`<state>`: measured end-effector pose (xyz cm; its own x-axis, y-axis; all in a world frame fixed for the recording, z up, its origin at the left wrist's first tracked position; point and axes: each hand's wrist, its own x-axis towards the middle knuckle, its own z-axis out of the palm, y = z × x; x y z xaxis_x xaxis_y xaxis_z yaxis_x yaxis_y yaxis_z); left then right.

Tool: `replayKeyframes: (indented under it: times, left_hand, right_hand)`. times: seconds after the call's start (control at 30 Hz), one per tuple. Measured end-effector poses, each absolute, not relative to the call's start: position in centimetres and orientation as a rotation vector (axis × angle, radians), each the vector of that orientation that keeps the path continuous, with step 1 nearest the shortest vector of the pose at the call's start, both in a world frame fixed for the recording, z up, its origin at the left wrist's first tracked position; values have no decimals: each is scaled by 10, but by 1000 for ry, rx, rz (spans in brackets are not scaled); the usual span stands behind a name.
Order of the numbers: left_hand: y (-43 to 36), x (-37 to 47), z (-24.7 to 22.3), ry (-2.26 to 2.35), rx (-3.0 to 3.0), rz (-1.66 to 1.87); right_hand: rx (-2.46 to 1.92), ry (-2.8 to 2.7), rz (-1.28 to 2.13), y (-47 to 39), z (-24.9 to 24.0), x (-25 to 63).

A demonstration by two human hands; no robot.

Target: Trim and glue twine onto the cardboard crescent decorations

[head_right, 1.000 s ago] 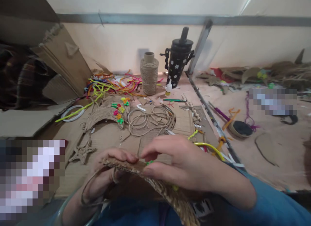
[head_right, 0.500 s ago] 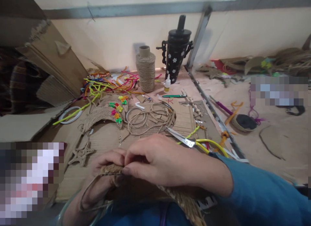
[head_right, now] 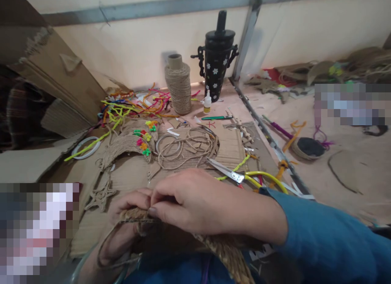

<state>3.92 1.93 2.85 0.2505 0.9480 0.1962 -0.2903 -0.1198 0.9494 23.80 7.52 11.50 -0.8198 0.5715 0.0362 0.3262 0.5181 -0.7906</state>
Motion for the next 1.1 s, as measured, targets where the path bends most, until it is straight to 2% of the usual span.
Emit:
replayKeyframes:
  times: [1.1]
  left_hand:
    - [23, 39, 23, 703, 1163, 1179]
  right_hand:
    - [-821, -2364, 1353, 85, 109, 236]
